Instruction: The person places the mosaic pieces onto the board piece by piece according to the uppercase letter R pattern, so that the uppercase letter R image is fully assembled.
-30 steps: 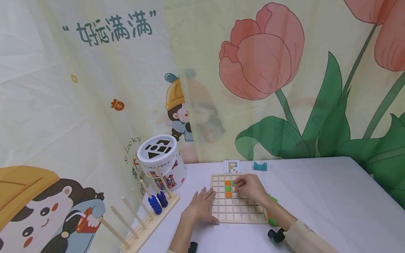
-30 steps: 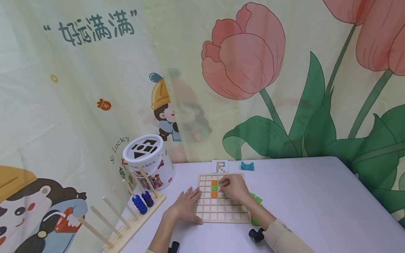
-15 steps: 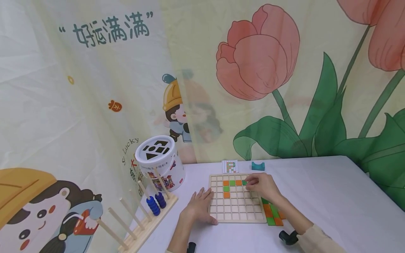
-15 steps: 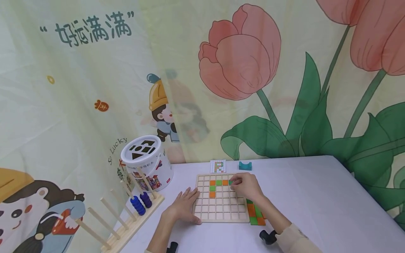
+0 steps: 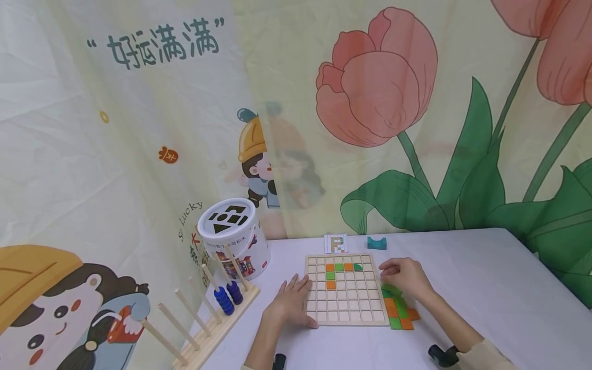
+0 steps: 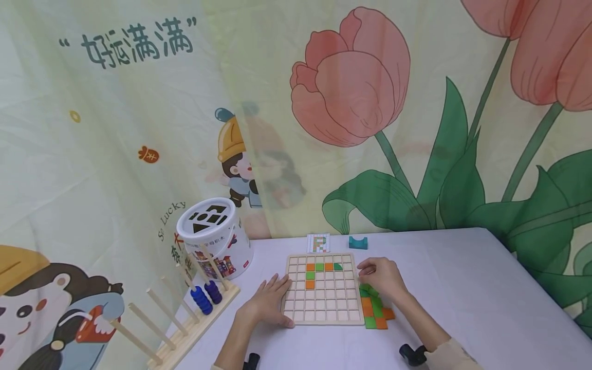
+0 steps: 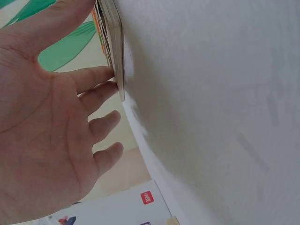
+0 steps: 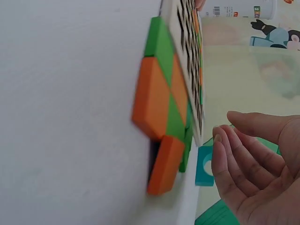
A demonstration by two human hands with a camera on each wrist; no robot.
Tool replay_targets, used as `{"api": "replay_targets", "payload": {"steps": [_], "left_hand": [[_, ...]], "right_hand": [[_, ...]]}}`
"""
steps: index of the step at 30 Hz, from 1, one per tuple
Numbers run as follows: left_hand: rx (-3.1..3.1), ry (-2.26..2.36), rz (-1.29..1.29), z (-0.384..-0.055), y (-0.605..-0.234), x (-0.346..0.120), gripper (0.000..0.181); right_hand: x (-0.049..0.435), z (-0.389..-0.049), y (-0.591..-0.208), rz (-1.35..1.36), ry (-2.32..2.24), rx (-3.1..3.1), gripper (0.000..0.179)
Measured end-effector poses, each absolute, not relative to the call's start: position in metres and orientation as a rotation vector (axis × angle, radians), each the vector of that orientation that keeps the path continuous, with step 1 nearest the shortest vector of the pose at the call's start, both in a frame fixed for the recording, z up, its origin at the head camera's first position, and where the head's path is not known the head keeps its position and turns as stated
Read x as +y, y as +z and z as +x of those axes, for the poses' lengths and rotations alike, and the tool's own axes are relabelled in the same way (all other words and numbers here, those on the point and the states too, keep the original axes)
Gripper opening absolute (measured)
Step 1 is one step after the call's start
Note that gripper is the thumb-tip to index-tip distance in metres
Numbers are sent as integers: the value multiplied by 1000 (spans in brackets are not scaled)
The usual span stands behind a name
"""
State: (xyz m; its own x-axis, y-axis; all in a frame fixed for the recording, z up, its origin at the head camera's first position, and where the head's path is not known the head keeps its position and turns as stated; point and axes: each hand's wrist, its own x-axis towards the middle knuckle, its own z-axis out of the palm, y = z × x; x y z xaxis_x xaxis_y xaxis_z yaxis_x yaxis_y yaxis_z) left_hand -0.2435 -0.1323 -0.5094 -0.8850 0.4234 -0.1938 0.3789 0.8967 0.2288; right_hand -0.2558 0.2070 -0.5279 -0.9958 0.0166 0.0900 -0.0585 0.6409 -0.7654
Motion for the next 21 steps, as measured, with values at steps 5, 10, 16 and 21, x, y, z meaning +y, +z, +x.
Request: {"api": "replay_targets", "payload": {"steps": [5,10,16,21], "left_hand": [[2822,257,608,-244,-509,-133,110],[2825,257,607,-243,-508,-134,110],[2822,262,616,-244,-509,-136,110],[2816,268,621,-245,-512,-135,110]], "right_hand": [[217,-251,-535,22,1296,-2791,22],[218,-248,-538,37,1295,-2822,24],[215,-247,-541,81,1265,-2840,27],[213,-249,-542,73,1236,-2841,27]]}}
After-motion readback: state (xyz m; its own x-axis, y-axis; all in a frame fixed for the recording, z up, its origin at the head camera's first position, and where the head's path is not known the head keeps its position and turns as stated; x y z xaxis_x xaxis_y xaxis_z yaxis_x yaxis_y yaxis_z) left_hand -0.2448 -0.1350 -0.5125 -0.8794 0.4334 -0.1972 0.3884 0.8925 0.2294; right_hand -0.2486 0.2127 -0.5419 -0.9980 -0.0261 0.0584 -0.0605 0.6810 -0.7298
